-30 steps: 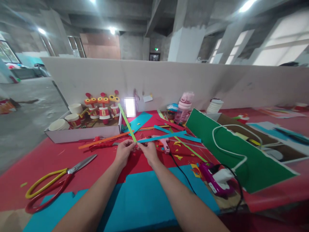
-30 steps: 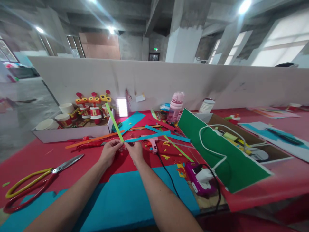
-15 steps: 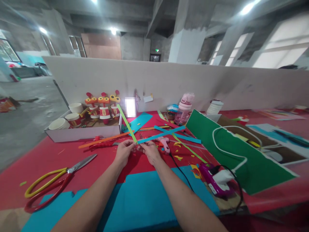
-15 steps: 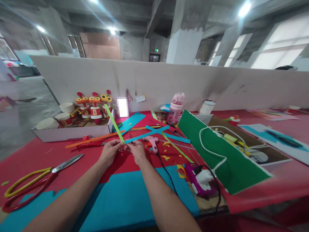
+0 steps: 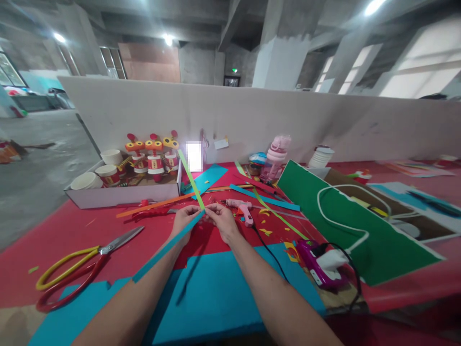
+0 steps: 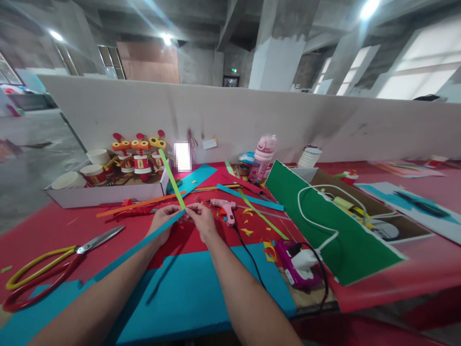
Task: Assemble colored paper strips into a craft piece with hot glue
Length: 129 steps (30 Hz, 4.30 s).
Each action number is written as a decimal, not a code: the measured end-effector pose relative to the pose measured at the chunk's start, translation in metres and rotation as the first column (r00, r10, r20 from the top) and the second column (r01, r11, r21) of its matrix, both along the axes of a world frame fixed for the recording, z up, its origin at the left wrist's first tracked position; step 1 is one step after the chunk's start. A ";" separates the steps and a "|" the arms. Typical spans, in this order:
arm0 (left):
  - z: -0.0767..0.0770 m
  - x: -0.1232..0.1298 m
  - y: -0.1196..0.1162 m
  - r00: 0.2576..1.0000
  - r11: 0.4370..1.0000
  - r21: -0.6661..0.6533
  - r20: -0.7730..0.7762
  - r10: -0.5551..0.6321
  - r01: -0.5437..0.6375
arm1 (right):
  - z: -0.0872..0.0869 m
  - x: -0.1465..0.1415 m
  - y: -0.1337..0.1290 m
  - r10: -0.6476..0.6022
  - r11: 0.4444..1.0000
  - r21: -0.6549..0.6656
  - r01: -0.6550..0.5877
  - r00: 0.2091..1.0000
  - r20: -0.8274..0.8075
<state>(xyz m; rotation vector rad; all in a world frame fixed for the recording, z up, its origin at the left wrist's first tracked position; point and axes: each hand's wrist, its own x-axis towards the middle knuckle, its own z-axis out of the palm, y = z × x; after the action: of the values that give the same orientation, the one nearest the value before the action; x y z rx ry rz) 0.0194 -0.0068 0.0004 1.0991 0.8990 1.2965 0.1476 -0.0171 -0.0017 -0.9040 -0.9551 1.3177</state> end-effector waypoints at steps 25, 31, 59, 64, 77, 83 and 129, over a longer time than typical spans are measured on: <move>0.007 0.005 -0.009 0.987 0.992 0.010 -0.095 -0.128 0.129 | -0.005 -0.003 0.004 -0.195 0.979 0.044 0.197 0.980 -0.042; 0.005 0.001 -0.004 0.998 0.997 0.070 -0.053 0.046 -0.042 | 0.002 -0.007 -0.001 -0.113 0.991 0.081 0.110 0.993 0.037; 0.001 0.001 -0.001 0.997 0.998 0.002 -0.043 0.061 -0.061 | 0.001 0.000 0.002 -0.034 0.995 0.098 0.023 0.993 0.117; 0.004 0.001 -0.003 0.999 1.000 -0.008 -0.025 0.027 -0.027 | -0.003 0.002 0.004 -0.061 0.994 0.099 0.048 0.989 0.135; 0.009 0.001 -0.005 0.997 0.999 -0.028 0.075 -0.025 0.027 | 0.002 -0.001 0.000 -0.124 0.991 0.050 0.121 0.990 0.069; 0.006 0.000 -0.003 0.997 0.996 0.043 -0.037 -0.071 0.072 | 0.003 -0.002 -0.002 -0.039 0.999 0.010 0.039 0.999 -0.010; -0.006 -0.004 0.005 0.997 0.997 0.068 -0.064 -0.041 0.045 | -0.002 0.001 0.001 -0.007 0.999 0.031 0.007 1.000 0.018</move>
<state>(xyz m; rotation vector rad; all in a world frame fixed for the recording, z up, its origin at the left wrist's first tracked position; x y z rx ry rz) 0.0157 -0.0017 -0.0052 1.2133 0.8775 1.2718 0.1489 -0.0160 -0.0038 -0.8959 -0.9837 1.2872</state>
